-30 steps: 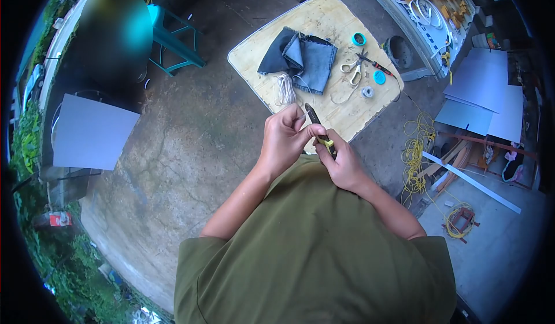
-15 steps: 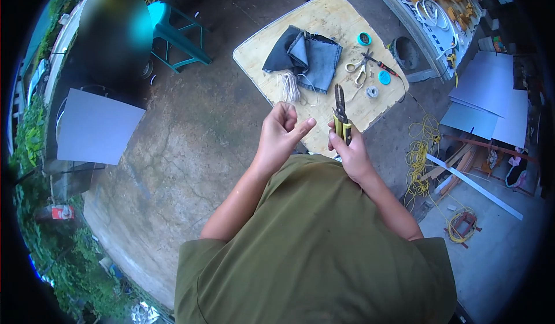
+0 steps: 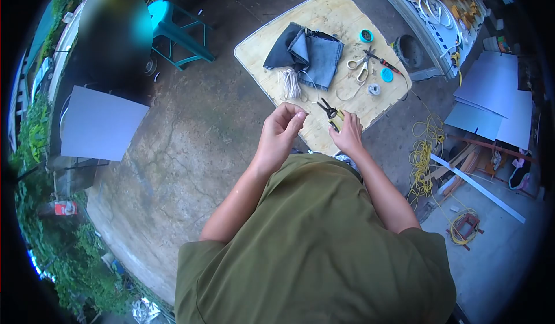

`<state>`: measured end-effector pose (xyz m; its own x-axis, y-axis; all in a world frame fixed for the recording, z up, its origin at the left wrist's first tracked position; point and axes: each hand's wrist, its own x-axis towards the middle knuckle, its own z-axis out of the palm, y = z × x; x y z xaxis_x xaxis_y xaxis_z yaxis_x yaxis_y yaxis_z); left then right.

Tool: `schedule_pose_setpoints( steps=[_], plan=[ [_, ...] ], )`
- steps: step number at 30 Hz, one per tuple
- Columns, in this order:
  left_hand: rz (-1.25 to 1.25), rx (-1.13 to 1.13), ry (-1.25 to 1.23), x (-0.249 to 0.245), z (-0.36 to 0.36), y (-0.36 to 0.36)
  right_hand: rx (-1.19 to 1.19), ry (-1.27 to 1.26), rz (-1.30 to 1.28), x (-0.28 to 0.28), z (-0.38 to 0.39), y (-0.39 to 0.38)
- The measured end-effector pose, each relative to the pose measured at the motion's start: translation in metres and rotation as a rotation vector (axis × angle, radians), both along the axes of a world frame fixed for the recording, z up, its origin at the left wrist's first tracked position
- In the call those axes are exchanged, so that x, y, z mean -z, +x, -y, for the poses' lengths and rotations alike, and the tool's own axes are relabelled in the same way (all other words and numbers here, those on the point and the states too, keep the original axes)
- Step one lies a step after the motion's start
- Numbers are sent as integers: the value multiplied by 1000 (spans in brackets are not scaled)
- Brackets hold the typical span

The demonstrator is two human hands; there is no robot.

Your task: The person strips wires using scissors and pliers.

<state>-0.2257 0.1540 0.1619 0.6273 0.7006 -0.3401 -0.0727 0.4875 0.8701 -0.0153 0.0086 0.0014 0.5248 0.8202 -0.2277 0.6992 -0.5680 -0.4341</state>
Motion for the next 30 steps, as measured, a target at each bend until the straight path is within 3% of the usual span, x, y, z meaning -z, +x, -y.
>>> schedule_pose_setpoints(
  steps=[9, 11, 13, 15, 18, 21, 30],
  plan=[
    [-120, 7, 70, 1, 11, 10, -169, -105, 161, 59, 0, 10],
    [-131, 21, 55, 1, 12, 10, -164, 72, 136, 55, -3, 13],
    [-123, 22, 31, 3, 12, 9, -197, 261, 9, 20, -16, 13],
    [-127, 28, 24, 3, 12, 10, -258, 450, -225, -64, -36, 9],
    [-85, 35, 13, 1, 12, 15, -399, 698, -184, -166, -51, -7],
    [-37, 60, -3, -7, 12, 19, -495, 718, -51, -197, -51, -9],
    [14, 85, 38, -9, 13, 14, -556, 750, 120, -209, -52, -15]
  ],
)
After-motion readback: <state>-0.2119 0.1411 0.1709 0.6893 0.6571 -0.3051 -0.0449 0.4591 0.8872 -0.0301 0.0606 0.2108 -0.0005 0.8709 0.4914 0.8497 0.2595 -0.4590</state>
